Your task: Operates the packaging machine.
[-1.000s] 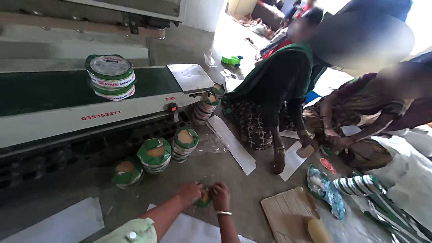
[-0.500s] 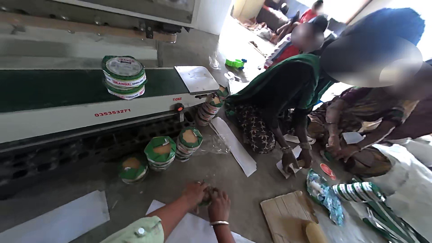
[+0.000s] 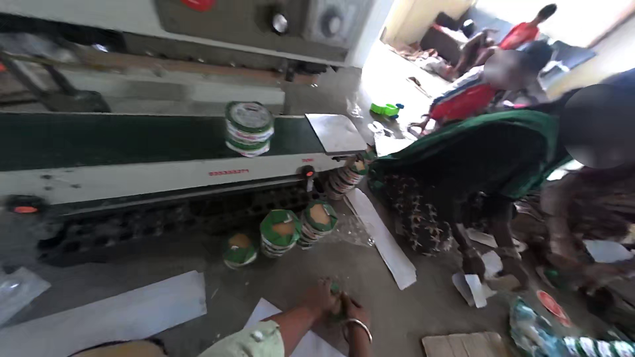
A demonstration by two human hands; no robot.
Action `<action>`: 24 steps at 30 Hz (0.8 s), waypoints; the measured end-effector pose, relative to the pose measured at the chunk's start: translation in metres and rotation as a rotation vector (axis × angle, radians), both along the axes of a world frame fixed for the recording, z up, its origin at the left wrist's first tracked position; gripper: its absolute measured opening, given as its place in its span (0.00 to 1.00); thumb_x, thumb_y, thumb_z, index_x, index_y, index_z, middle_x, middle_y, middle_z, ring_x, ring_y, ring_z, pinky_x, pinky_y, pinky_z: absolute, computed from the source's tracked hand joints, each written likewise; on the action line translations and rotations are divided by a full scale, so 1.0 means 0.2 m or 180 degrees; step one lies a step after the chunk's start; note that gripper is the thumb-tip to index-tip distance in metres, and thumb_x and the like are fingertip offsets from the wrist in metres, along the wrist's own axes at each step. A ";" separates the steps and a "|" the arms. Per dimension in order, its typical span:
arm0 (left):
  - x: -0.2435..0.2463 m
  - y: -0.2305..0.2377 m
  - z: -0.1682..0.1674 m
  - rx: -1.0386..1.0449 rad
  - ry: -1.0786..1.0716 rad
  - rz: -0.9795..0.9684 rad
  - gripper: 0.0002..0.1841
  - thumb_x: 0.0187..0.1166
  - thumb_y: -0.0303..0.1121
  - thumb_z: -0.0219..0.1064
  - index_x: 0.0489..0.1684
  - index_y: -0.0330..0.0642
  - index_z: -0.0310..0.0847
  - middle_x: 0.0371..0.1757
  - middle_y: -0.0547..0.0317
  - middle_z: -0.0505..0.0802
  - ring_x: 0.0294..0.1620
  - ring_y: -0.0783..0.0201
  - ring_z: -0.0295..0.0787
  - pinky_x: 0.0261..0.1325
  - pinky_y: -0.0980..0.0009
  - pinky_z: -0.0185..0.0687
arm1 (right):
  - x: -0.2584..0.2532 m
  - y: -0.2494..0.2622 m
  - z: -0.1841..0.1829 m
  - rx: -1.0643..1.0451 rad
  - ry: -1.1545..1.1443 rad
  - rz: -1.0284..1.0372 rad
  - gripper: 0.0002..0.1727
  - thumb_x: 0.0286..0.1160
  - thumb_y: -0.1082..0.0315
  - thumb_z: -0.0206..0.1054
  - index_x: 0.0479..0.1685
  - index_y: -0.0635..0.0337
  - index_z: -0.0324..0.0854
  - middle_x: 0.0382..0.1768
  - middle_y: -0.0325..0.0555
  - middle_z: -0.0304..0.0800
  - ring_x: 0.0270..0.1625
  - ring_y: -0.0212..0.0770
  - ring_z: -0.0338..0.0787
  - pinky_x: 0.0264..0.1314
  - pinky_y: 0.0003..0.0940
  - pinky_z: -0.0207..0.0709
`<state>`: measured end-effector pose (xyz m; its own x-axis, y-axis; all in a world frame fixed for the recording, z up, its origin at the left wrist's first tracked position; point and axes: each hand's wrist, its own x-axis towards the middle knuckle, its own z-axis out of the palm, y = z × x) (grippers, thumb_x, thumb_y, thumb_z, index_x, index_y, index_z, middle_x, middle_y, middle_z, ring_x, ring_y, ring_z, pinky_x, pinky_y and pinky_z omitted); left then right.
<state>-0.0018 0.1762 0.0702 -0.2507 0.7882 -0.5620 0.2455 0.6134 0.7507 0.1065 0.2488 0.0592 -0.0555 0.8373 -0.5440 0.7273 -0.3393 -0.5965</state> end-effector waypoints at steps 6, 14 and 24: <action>-0.30 -0.52 0.30 0.0775 0.0991 -0.1391 0.42 0.73 0.40 0.79 0.89 0.41 0.63 0.89 0.24 0.60 0.88 0.26 0.58 0.85 0.35 0.59 | -0.18 -0.44 0.22 -0.0226 0.0928 -0.0178 0.20 0.87 0.62 0.65 0.65 0.71 0.83 0.55 0.67 0.89 0.52 0.54 0.89 0.57 0.52 0.82; -0.94 -1.00 0.38 0.0519 0.1766 -0.1351 0.42 0.75 0.30 0.75 0.93 0.49 0.60 0.95 0.33 0.51 0.94 0.28 0.43 0.88 0.36 0.50 | -0.90 -0.90 0.25 -0.0247 0.1575 -0.0167 0.18 0.86 0.65 0.66 0.62 0.73 0.83 0.51 0.65 0.90 0.47 0.50 0.88 0.53 0.47 0.82; -0.99 -1.00 0.17 0.0618 0.1977 -0.1186 0.36 0.90 0.53 0.54 0.96 0.50 0.51 0.97 0.45 0.52 0.99 0.46 0.34 0.95 0.42 0.23 | -1.02 -0.88 0.20 -0.0072 0.1364 -0.0429 0.17 0.80 0.65 0.72 0.57 0.71 0.85 0.45 0.59 0.91 0.41 0.44 0.87 0.48 0.43 0.82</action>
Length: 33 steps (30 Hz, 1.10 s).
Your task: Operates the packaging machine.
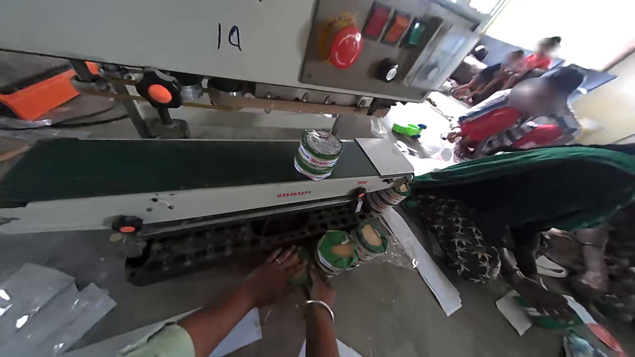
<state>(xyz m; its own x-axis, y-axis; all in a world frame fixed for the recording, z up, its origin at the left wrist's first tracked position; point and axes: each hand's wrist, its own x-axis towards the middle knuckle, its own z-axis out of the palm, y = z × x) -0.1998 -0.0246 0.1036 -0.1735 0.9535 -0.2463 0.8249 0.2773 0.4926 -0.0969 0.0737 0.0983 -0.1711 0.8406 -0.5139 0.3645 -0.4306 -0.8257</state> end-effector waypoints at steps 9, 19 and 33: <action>0.00 0.01 0.06 -0.0203 -0.0108 0.0199 0.37 0.91 0.50 0.54 0.97 0.47 0.47 0.98 0.46 0.49 0.99 0.47 0.33 0.96 0.47 0.25 | 0.05 0.04 -0.03 -0.0439 0.0151 0.0358 0.26 0.92 0.53 0.58 0.72 0.69 0.75 0.52 0.63 0.87 0.44 0.49 0.86 0.47 0.46 0.81; 0.06 -0.08 0.00 0.0468 -0.3162 0.3216 0.35 0.91 0.53 0.54 0.88 0.34 0.60 0.90 0.37 0.66 0.92 0.44 0.57 0.91 0.45 0.51 | 0.12 -0.06 -0.10 -0.0548 0.0579 0.0570 0.33 0.98 0.52 0.35 0.84 0.69 0.64 0.83 0.66 0.68 0.81 0.57 0.73 0.79 0.52 0.67; 0.04 0.00 -0.06 0.0156 -0.2733 0.2299 0.33 0.96 0.49 0.42 0.91 0.33 0.56 0.92 0.39 0.63 0.95 0.48 0.52 0.95 0.50 0.44 | 0.18 -0.13 -0.06 -0.0795 0.0521 0.0395 0.31 0.97 0.54 0.45 0.86 0.70 0.60 0.82 0.69 0.69 0.80 0.59 0.74 0.79 0.53 0.69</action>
